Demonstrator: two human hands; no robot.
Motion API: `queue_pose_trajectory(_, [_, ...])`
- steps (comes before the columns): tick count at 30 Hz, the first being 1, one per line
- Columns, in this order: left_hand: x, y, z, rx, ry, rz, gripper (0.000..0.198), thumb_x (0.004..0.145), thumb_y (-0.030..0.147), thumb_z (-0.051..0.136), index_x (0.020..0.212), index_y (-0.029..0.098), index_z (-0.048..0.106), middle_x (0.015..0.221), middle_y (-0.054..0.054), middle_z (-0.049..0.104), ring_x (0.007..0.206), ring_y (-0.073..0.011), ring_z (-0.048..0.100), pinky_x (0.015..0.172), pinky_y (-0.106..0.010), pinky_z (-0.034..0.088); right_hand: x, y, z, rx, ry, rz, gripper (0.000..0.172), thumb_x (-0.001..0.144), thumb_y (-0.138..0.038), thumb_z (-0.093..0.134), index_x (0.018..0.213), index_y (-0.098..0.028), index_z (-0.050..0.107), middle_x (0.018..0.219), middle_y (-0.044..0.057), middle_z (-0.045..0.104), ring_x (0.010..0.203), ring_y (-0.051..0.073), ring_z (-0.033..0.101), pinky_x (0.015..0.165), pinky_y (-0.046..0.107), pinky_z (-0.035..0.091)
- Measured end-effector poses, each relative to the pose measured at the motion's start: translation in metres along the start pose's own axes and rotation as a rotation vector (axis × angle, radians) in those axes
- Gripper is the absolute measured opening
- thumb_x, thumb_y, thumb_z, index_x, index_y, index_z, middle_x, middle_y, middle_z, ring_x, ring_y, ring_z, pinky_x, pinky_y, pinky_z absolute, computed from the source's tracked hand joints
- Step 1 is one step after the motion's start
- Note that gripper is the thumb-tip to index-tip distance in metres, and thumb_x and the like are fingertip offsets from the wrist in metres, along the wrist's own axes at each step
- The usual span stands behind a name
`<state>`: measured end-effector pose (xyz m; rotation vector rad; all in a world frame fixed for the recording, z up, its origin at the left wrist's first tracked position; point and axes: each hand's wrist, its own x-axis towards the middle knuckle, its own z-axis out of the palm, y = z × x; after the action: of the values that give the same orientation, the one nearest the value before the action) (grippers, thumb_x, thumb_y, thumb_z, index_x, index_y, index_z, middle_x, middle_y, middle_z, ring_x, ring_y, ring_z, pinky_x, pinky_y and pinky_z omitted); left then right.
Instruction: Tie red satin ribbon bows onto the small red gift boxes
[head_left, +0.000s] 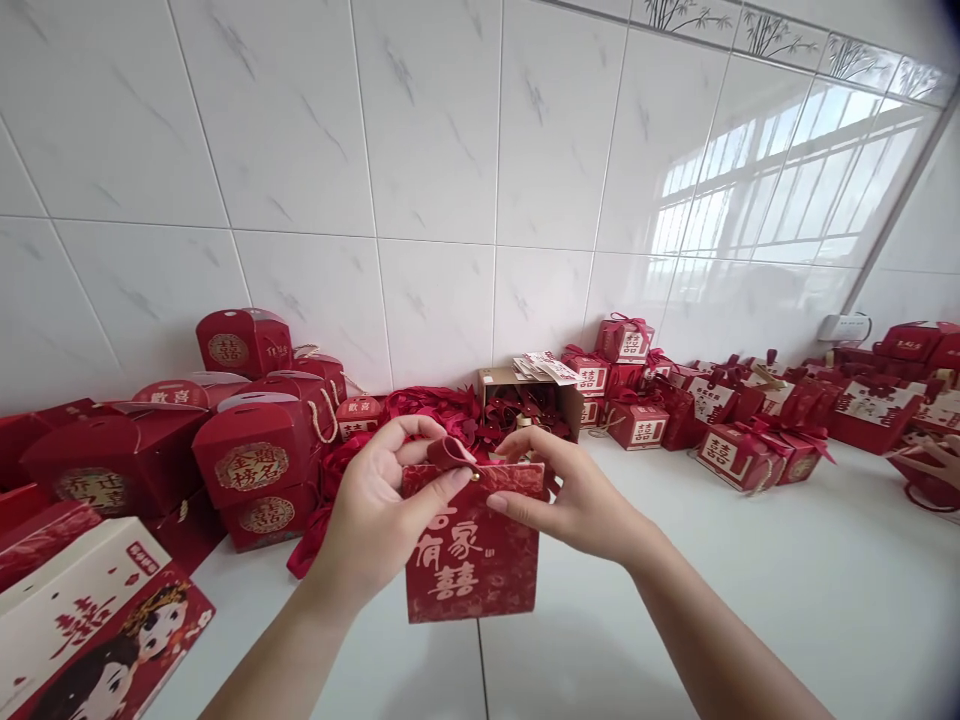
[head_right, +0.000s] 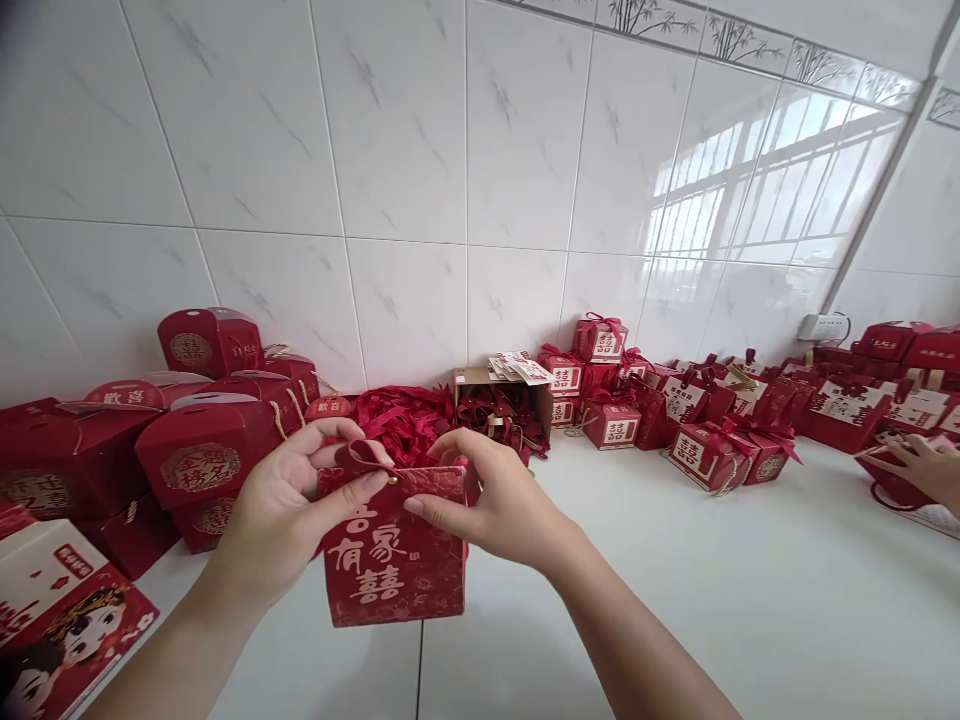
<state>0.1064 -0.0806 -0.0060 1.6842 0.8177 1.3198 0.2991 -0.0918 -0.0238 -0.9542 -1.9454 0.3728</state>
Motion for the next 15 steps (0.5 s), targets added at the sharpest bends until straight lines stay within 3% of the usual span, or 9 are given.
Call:
queue_pose_trajectory(3, [0.002,-0.006,0.003,0.128,0.165,0.136,0.037,0.074,0.027,0.072,0.101,0.022,0.047,0.098,-0.003,0.063,0.084,-0.0174,0.065,0.078,-0.032,0.053,-0.001,0.002,-0.020,-0.035,-0.143,0.048,0.021,0.084,-0.039,0.061,0.081,-0.018,0.061,0.069,-0.002,0.057,0.057,0.010,0.048,0.049,0.021,0.038])
queue_pose_trajectory(6, [0.005,-0.009,0.002,0.278,0.315,0.372,0.042,0.073,0.020,0.072,0.107,0.024,0.046,0.108,-0.003,0.057,0.102,-0.0188,0.058,0.098,-0.035,0.044,-0.004,0.008,-0.044,-0.142,-0.129,0.094,0.027,0.085,-0.038,0.059,0.066,-0.018,0.055,0.062,-0.003,0.051,0.054,0.009,0.044,0.046,0.021,0.033])
queue_pose_trajectory(9, [0.007,-0.004,-0.004,0.260,0.356,0.408,0.040,0.075,0.015,0.069,0.106,0.024,0.046,0.104,-0.002,0.056,0.099,-0.0170,0.056,0.097,-0.032,0.042,-0.012,0.022,-0.075,-0.285,-0.191,0.184,0.025,0.080,-0.035,0.063,0.063,-0.018,0.057,0.062,-0.002,0.054,0.054,0.010,0.047,0.046,0.022,0.033])
queue_pose_trajectory(11, [0.008,0.001,-0.008,0.227,0.369,0.390,0.036,0.075,0.013,0.067,0.103,0.024,0.046,0.099,-0.001,0.056,0.093,-0.0152,0.057,0.090,-0.029,0.044,-0.021,0.037,-0.099,-0.340,-0.265,0.319,0.020,0.076,-0.033,0.066,0.064,-0.018,0.062,0.061,0.000,0.058,0.052,0.012,0.051,0.044,0.023,0.035])
queue_pose_trajectory(13, [0.008,0.005,-0.011,0.221,0.370,0.378,0.035,0.075,0.011,0.065,0.102,0.023,0.046,0.098,-0.001,0.055,0.089,-0.0144,0.057,0.084,-0.028,0.044,-0.033,0.055,-0.125,-0.381,-0.148,0.549,0.019,0.075,-0.035,0.065,0.071,-0.018,0.068,0.060,0.002,0.061,0.049,0.013,0.053,0.043,0.024,0.038])
queue_pose_trajectory(15, [0.009,0.005,-0.015,0.231,0.367,0.375,0.037,0.073,0.008,0.064,0.101,0.024,0.046,0.099,-0.001,0.055,0.088,-0.0146,0.057,0.081,-0.028,0.044,-0.044,0.074,-0.149,-0.461,0.270,0.758,0.026,0.076,-0.039,0.063,0.081,-0.014,0.070,0.062,0.006,0.064,0.051,0.017,0.058,0.046,0.028,0.042])
